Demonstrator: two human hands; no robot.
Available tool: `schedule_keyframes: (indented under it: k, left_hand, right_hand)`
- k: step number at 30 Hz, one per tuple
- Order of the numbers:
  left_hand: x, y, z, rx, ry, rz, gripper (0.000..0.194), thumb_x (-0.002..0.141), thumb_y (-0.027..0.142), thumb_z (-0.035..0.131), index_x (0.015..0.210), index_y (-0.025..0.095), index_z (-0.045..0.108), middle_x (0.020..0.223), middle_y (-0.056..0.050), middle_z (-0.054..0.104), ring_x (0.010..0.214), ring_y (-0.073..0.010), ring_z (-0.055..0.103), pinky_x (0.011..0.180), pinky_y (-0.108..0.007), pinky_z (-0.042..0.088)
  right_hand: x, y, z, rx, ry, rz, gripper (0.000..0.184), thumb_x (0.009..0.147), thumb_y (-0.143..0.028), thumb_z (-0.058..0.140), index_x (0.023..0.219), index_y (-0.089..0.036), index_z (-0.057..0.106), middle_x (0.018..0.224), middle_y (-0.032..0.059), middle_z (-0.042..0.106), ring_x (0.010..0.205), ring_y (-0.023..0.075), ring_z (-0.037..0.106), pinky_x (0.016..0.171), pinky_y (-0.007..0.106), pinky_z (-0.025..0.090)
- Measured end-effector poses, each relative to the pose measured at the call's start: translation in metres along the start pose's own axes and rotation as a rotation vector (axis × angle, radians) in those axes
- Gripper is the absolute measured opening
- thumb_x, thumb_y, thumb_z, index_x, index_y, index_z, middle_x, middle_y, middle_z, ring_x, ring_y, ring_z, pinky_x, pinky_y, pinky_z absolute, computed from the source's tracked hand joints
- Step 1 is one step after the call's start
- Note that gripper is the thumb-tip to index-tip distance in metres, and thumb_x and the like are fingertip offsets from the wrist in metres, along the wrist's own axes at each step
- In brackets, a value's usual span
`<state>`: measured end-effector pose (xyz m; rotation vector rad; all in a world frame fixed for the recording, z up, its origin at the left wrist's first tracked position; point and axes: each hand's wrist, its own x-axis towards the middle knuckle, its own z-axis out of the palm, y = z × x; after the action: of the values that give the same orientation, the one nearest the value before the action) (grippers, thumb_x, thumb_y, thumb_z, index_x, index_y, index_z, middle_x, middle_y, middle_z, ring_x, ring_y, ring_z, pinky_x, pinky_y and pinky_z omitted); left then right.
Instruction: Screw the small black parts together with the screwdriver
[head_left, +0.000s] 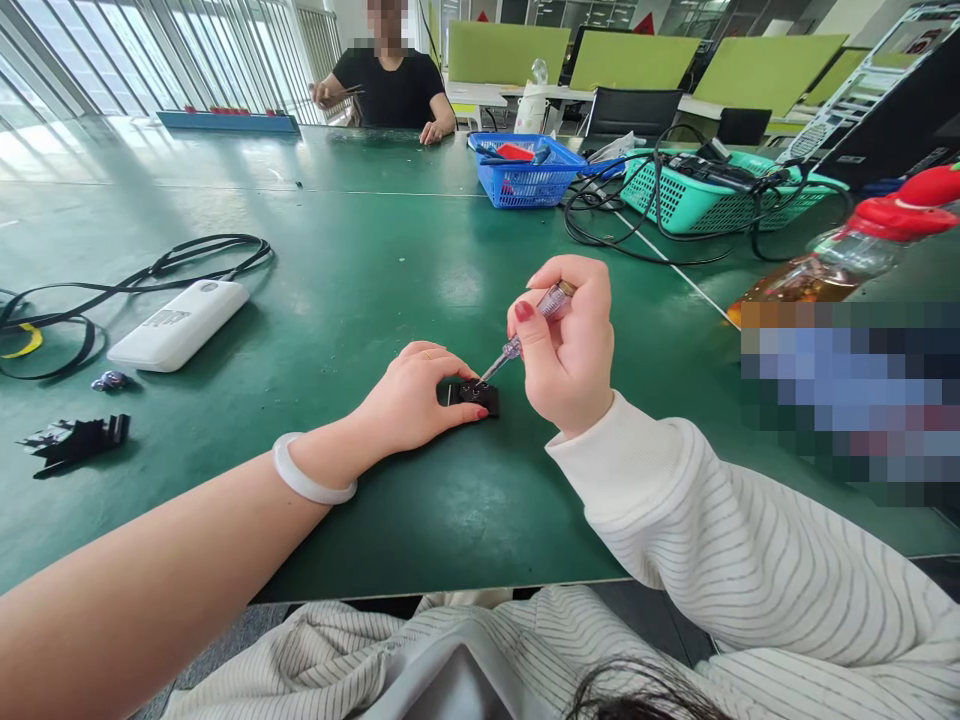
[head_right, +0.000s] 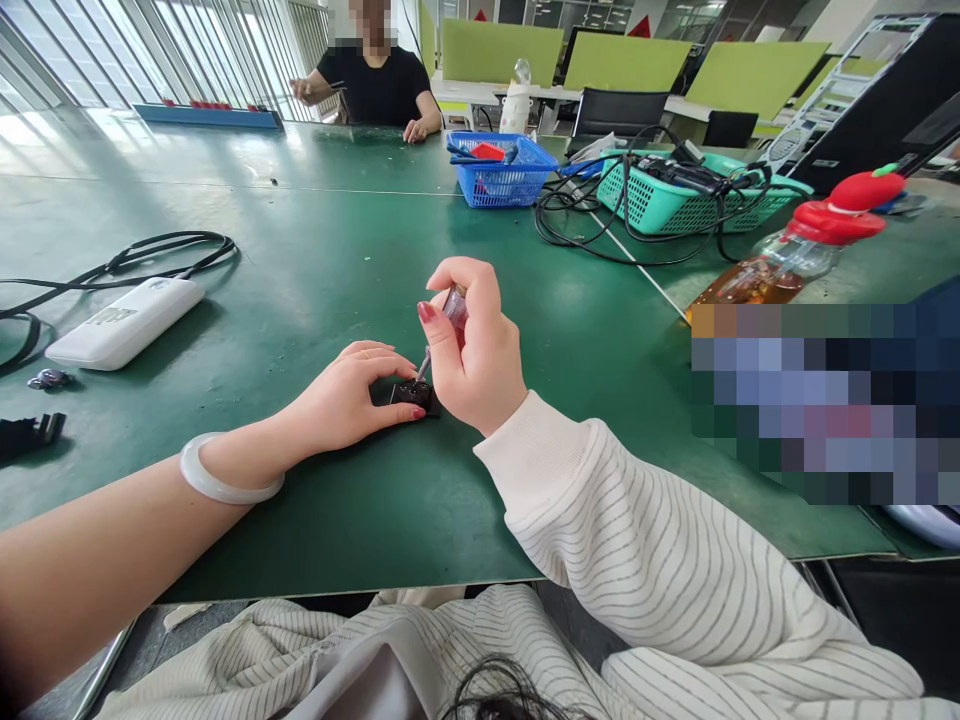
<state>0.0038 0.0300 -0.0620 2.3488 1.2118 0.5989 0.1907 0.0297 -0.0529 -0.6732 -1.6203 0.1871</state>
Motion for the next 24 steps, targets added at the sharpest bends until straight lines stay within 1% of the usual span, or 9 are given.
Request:
schedule_keyframes:
  k: [4,6,10,15,24]
  left_hand:
    - [0.0001,0.0004,-0.0003,-0.002,0.004,0.009,0.032,0.078,0.050,0.079,0.098,0.024,0.074,0.108,-0.004,0.078,0.124,-0.0322,0.059,0.117,-0.052,0.041]
    - [0.0002,0.0008,-0.0005,0.000,0.002,0.017,0.032,0.079,0.048,0.079,0.098,0.024,0.074,0.108,-0.004,0.078,0.122,-0.0317,0.059,0.117,-0.052,0.041]
    - [0.0003,0.0011,-0.0004,0.011,0.001,0.012,0.032,0.079,0.047,0.079,0.100,0.023,0.075,0.109,-0.005,0.078,0.122,-0.0316,0.059,0.117,-0.051,0.041]
    - [0.0000,0.0007,-0.0003,0.007,0.001,0.006,0.032,0.079,0.048,0.079,0.100,0.024,0.075,0.110,-0.004,0.078,0.124,-0.0320,0.058,0.118,-0.052,0.040]
    - [0.0003,-0.0007,0.0000,0.001,-0.006,0.011,0.034,0.079,0.051,0.077,0.100,0.024,0.075,0.111,-0.004,0.077,0.124,-0.0322,0.058,0.119,-0.053,0.039]
  right_hand:
    - [-0.0016,-0.0026,-0.0004,-0.008,0.029,-0.040,0.017,0.105,-0.044,0.047,0.114,-0.030,0.048,0.081,-0.0036,0.054,0.062,0.0110,0.054,0.061,0.029,0.051]
    - [-0.0013,-0.0032,-0.0013,-0.012,0.040,-0.034,0.018,0.105,-0.045,0.047,0.114,-0.030,0.049,0.082,-0.0029,0.054,0.062,0.0113,0.054,0.062,0.030,0.052]
    - [0.0008,-0.0007,-0.0028,-0.038,0.017,-0.008,0.020,0.105,-0.047,0.046,0.115,-0.031,0.049,0.083,-0.0020,0.055,0.061,0.0118,0.053,0.062,0.031,0.053]
    - [0.0017,0.0040,-0.0035,-0.071,0.028,-0.026,0.019,0.106,-0.045,0.043,0.118,-0.031,0.049,0.093,-0.0001,0.059,0.062,0.0110,0.053,0.063,0.030,0.053]
    - [0.0007,0.0055,-0.0037,-0.125,0.009,-0.044,0.022,0.107,-0.046,0.039,0.122,-0.031,0.046,0.098,0.0005,0.059,0.064,0.0105,0.053,0.063,0.029,0.052]
